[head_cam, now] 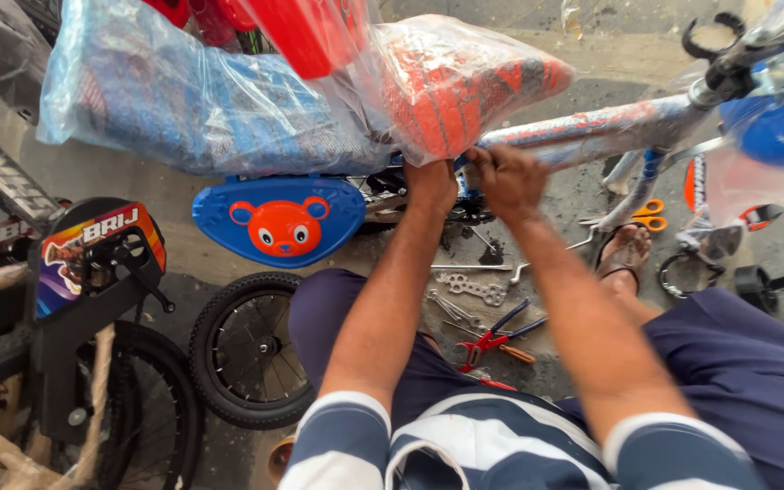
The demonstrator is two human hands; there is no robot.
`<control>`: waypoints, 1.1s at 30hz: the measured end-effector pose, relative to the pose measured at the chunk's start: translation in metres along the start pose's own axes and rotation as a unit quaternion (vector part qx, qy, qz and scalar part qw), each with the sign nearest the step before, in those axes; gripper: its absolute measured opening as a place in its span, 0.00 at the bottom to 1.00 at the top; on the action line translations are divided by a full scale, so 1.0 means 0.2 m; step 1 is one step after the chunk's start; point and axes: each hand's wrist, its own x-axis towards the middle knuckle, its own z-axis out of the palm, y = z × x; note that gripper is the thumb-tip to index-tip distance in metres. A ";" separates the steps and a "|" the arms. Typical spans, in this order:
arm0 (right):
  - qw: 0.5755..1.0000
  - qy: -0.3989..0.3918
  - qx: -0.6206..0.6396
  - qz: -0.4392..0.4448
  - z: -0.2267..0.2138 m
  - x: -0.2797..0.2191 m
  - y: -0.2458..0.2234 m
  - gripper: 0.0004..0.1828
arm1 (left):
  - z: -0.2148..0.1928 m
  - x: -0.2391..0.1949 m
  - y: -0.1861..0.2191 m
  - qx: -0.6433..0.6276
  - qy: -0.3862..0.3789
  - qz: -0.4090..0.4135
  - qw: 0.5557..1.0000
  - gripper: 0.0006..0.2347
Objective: The person is assembling a bicycle, specifically attaching the seat post and seat. They use a wrench to tighten the seat post clamp and adjust the seat position.
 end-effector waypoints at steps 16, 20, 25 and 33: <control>0.923 -0.352 -0.122 0.094 0.14 -1.02 0.55 0.19 | 0.13 -0.03 0.28 -0.287 0.039 -0.107 0.951 0.12; 0.878 -0.452 -0.158 -0.025 0.09 -1.08 0.61 0.16 | 0.17 -0.09 0.37 -0.262 0.063 -0.123 0.955 0.12; 0.940 -0.311 -0.117 -0.076 -0.06 -0.89 0.48 0.15 | 0.18 -0.21 0.48 -0.240 0.063 -0.135 0.959 0.10; 0.948 -0.241 -0.145 -0.145 -0.75 -0.58 0.21 0.15 | 0.16 -0.35 0.50 -0.211 0.044 -0.130 0.968 0.09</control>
